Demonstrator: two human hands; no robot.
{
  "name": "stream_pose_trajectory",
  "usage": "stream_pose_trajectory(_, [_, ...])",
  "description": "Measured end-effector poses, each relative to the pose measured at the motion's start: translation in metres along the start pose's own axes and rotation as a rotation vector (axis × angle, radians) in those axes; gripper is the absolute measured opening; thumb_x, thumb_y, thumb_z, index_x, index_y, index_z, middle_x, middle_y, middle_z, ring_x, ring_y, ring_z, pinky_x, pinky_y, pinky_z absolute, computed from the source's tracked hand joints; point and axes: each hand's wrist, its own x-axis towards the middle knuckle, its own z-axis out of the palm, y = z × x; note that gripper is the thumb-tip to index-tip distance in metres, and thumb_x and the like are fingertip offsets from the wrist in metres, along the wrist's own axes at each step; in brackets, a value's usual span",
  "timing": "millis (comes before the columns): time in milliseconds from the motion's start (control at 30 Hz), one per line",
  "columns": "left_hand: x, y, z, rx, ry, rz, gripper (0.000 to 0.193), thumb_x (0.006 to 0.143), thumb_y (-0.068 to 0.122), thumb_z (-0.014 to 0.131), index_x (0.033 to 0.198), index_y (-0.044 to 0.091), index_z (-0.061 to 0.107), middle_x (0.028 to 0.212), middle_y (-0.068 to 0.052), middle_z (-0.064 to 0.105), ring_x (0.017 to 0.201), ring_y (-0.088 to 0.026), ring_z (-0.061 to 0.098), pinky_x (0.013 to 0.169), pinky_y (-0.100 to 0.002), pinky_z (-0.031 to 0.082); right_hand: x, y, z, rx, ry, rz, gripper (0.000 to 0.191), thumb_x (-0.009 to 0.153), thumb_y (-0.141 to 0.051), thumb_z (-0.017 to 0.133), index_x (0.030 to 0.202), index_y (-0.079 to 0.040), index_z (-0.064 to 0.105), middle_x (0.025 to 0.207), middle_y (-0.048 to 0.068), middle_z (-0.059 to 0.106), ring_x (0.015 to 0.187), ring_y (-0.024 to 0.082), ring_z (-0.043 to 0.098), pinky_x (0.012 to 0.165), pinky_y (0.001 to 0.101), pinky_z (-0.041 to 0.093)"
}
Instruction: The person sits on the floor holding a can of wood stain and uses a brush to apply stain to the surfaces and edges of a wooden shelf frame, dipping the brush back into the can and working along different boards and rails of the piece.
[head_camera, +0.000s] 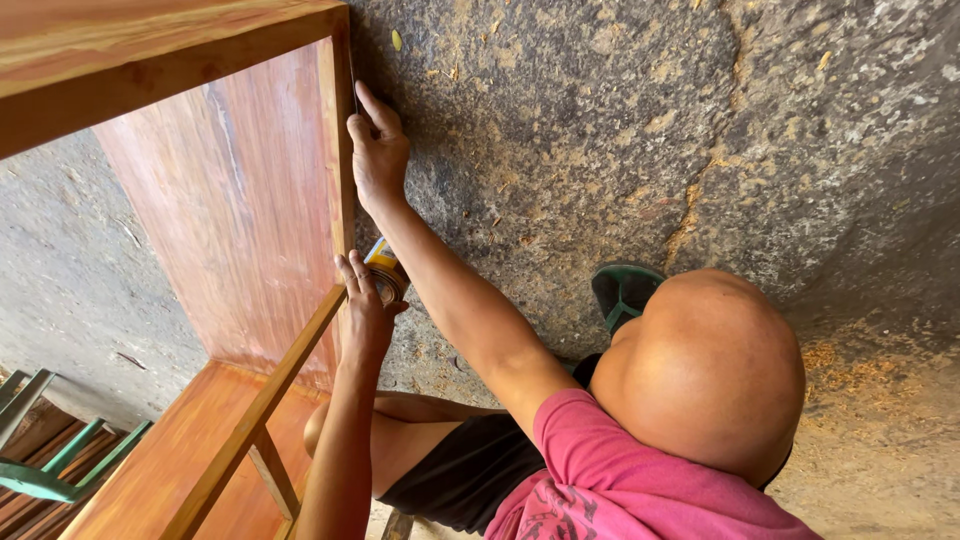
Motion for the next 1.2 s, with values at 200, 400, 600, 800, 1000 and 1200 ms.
stream_pose_trajectory(200, [-0.001, 0.008, -0.007, 0.080, -0.035, -0.045, 0.123, 0.074, 0.023, 0.089, 0.160, 0.001, 0.005, 0.166, -0.032, 0.007, 0.113, -0.051, 0.063, 0.083, -0.051, 0.058, 0.005, 0.001, 0.002, 0.099, -0.038, 0.156, 0.044, 0.103, -0.004, 0.068, 0.147, -0.007, 0.065, 0.122, 0.005, 0.068, 0.097, 0.010, 0.054, 0.091, 0.0255, 0.050])
stream_pose_trajectory(400, [-0.003, 0.010, -0.010, 0.106, -0.061, -0.064, 0.121, 0.075, 0.023, 0.088, 0.161, 0.001, 0.005, 0.167, -0.033, 0.007, 0.108, -0.050, 0.066, 0.082, -0.050, 0.059, 0.004, 0.000, 0.000, 0.181, -0.045, 0.188, 0.041, 0.102, -0.006, 0.065, 0.143, -0.009, 0.063, 0.124, 0.000, 0.069, 0.094, 0.007, 0.060, 0.088, 0.0251, 0.052])
stream_pose_trajectory(600, [-0.001, 0.003, -0.003, 0.066, -0.034, -0.036, 0.122, 0.075, 0.020, 0.088, 0.161, 0.000, 0.004, 0.166, -0.034, 0.006, 0.111, -0.050, 0.065, 0.082, -0.048, 0.059, 0.010, -0.003, 0.002, 0.177, -0.037, 0.221, 0.043, 0.099, -0.006, 0.064, 0.142, -0.013, 0.061, 0.123, 0.001, 0.071, 0.084, 0.007, 0.062, 0.083, 0.0244, 0.057])
stream_pose_trajectory(800, [-0.001, 0.000, -0.001, 0.062, -0.016, -0.007, 0.123, 0.074, 0.021, 0.089, 0.161, 0.001, 0.004, 0.165, -0.032, 0.006, 0.116, -0.051, 0.062, 0.084, -0.051, 0.058, 0.010, -0.002, 0.002, 0.169, -0.034, 0.176, 0.042, 0.102, -0.007, 0.066, 0.144, -0.012, 0.064, 0.115, 0.004, 0.072, 0.081, 0.008, 0.057, 0.078, 0.0252, 0.055])
stream_pose_trajectory(1000, [0.000, 0.002, -0.003, 0.074, -0.029, -0.033, 0.122, 0.075, 0.021, 0.088, 0.162, 0.002, 0.005, 0.167, -0.030, 0.006, 0.116, -0.051, 0.062, 0.084, -0.052, 0.057, 0.009, 0.000, 0.004, 0.235, -0.034, 0.211, 0.041, 0.103, -0.006, 0.065, 0.144, -0.011, 0.063, 0.115, 0.003, 0.072, 0.085, 0.007, 0.061, 0.086, 0.0270, 0.057])
stream_pose_trajectory(1200, [0.000, 0.001, -0.002, 0.063, -0.021, -0.029, 0.122, 0.074, 0.021, 0.089, 0.161, 0.003, 0.005, 0.167, -0.029, 0.006, 0.114, -0.051, 0.063, 0.080, -0.052, 0.058, 0.009, 0.002, 0.002, 0.193, 0.015, 0.258, 0.042, 0.104, -0.005, 0.062, 0.145, -0.012, 0.062, 0.116, 0.002, 0.071, 0.086, 0.006, 0.060, 0.086, 0.0264, 0.057])
